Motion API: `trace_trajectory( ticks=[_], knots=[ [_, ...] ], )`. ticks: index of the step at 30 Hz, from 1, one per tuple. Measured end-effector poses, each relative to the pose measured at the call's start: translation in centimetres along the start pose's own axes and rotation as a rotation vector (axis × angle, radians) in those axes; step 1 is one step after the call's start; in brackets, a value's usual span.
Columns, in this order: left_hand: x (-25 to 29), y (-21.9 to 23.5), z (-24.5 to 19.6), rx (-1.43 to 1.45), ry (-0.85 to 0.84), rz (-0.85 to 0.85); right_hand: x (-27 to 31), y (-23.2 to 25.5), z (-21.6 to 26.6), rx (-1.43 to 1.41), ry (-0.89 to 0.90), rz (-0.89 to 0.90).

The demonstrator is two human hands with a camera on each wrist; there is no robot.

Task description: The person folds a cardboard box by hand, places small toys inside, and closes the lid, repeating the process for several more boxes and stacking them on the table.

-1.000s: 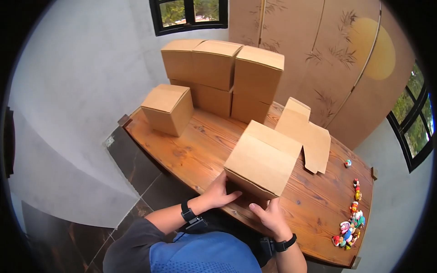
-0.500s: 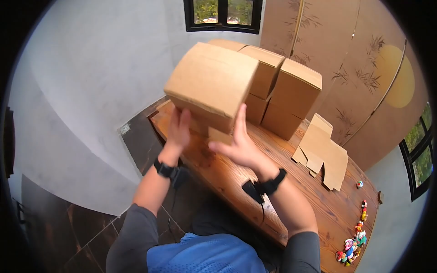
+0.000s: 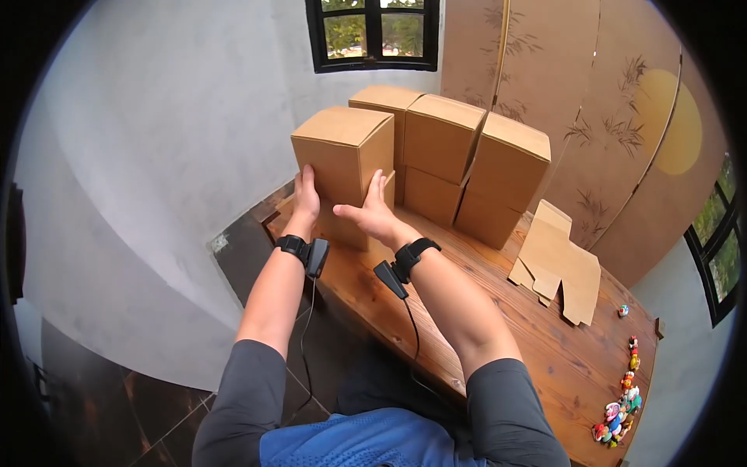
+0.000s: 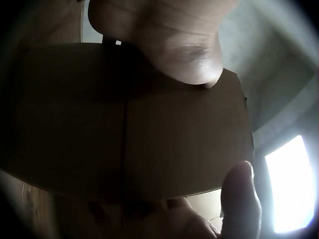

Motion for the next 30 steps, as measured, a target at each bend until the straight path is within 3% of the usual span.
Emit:
trace_trajectory(
  ticks=[4,6,8,10,12,14,18,19,20,22,23,25,28,30],
  knots=[
    [-0.6,0.0,0.8,-0.035,-0.072,-0.005,0.4,0.2,0.2,0.041,0.025,0.001],
    [-2.7,0.2,4.0,-0.009,-0.242,-0.128,1.2,0.4,0.4,0.048,0.044,-0.003],
    [-0.2,1.3,0.8,0.142,-0.264,-0.263,3.3,1.5,1.2,0.126,0.108,-0.028],
    [2.8,2.2,-2.6,0.02,-0.429,-0.405,6.7,2.9,1.1,0.053,0.107,0.021],
    [5.9,1.6,-4.0,0.053,-0.536,-0.303,11.5,5.3,2.2,0.102,0.1,0.028],
    [10.7,-1.0,-7.9,0.034,-0.811,-0.262,16.0,9.0,2.3,0.074,0.042,-0.033],
    [17.9,-7.2,-10.7,0.148,-1.033,0.004,25.4,19.6,-0.9,0.076,-0.012,-0.331],
    [19.0,-9.1,-10.4,0.228,-0.97,0.141,28.4,22.9,-1.6,0.241,-0.096,-0.432],
    [20.1,-11.0,-10.2,0.304,-0.905,0.272,31.6,26.1,-3.1,0.23,-0.194,-0.56],
    [22.7,-14.7,-9.9,0.401,-0.802,0.336,37.4,31.5,-5.1,0.173,-0.153,-0.879],
    [23.4,-16.9,-9.2,0.425,-0.644,0.404,39.9,33.0,-5.4,0.078,-0.151,-1.011],
    [24.7,-22.1,-6.6,0.458,-0.349,0.527,44.0,36.1,-7.7,0.1,-0.111,-1.112],
    [26.4,-30.6,1.7,0.347,0.052,0.727,47.1,38.4,-11.3,0.061,-0.114,-1.264],
    [28.7,-33.3,4.8,0.049,0.16,0.796,48.7,38.3,-12.5,-0.017,-0.172,-1.342]
  ],
)
Point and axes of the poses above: each hand's wrist, its own x-axis away from the middle knuckle, its own y-axis out of the back of the hand, z = x × y, the point moved 7 cm from there along -x, towards the middle knuckle, and after that the axes turned 2 degrees about y, right-handed, at the moved point
